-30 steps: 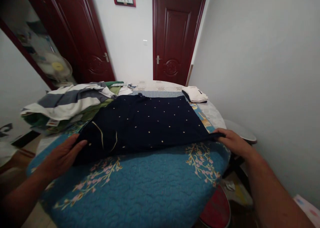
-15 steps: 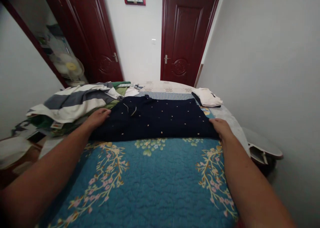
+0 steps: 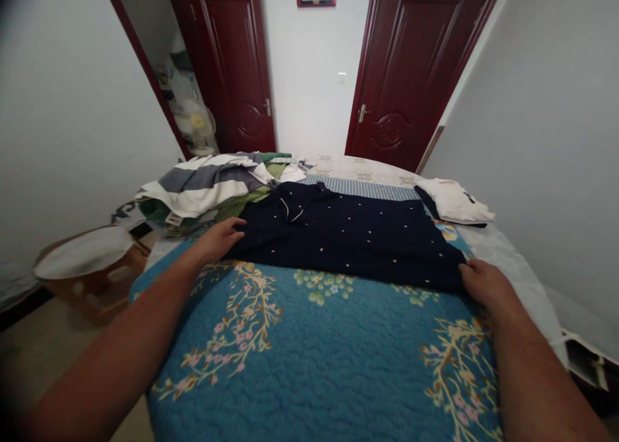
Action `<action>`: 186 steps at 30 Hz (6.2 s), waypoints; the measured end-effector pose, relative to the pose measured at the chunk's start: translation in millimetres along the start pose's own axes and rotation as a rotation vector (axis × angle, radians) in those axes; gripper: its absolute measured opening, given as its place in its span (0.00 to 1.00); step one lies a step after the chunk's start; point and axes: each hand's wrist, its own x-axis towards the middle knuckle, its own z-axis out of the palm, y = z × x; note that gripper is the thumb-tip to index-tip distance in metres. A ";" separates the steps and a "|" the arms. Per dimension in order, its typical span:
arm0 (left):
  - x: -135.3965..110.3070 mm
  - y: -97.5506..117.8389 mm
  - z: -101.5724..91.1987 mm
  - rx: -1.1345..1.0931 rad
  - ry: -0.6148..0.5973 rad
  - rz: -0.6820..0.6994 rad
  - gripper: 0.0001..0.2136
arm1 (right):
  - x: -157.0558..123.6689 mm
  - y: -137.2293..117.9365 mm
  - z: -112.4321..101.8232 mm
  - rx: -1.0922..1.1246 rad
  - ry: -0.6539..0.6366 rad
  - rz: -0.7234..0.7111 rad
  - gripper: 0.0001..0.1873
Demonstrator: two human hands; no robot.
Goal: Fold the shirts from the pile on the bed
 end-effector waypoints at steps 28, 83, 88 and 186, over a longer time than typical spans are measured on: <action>9.7 -7.2 -3.7 0.727 -0.193 -0.144 0.26 | -32.4 -23.9 -27.6 -0.330 -0.098 0.029 0.24; 17.7 176.0 127.5 0.350 -0.118 0.594 0.26 | -120.4 -190.5 11.6 0.014 -0.010 -0.845 0.31; 15.8 159.0 162.5 0.393 -0.192 0.647 0.31 | -146.6 -212.6 34.2 -0.015 -0.272 -0.861 0.40; 34.3 59.8 45.7 0.480 0.097 -0.187 0.18 | -163.8 -362.3 90.0 -0.074 -0.306 -0.785 0.36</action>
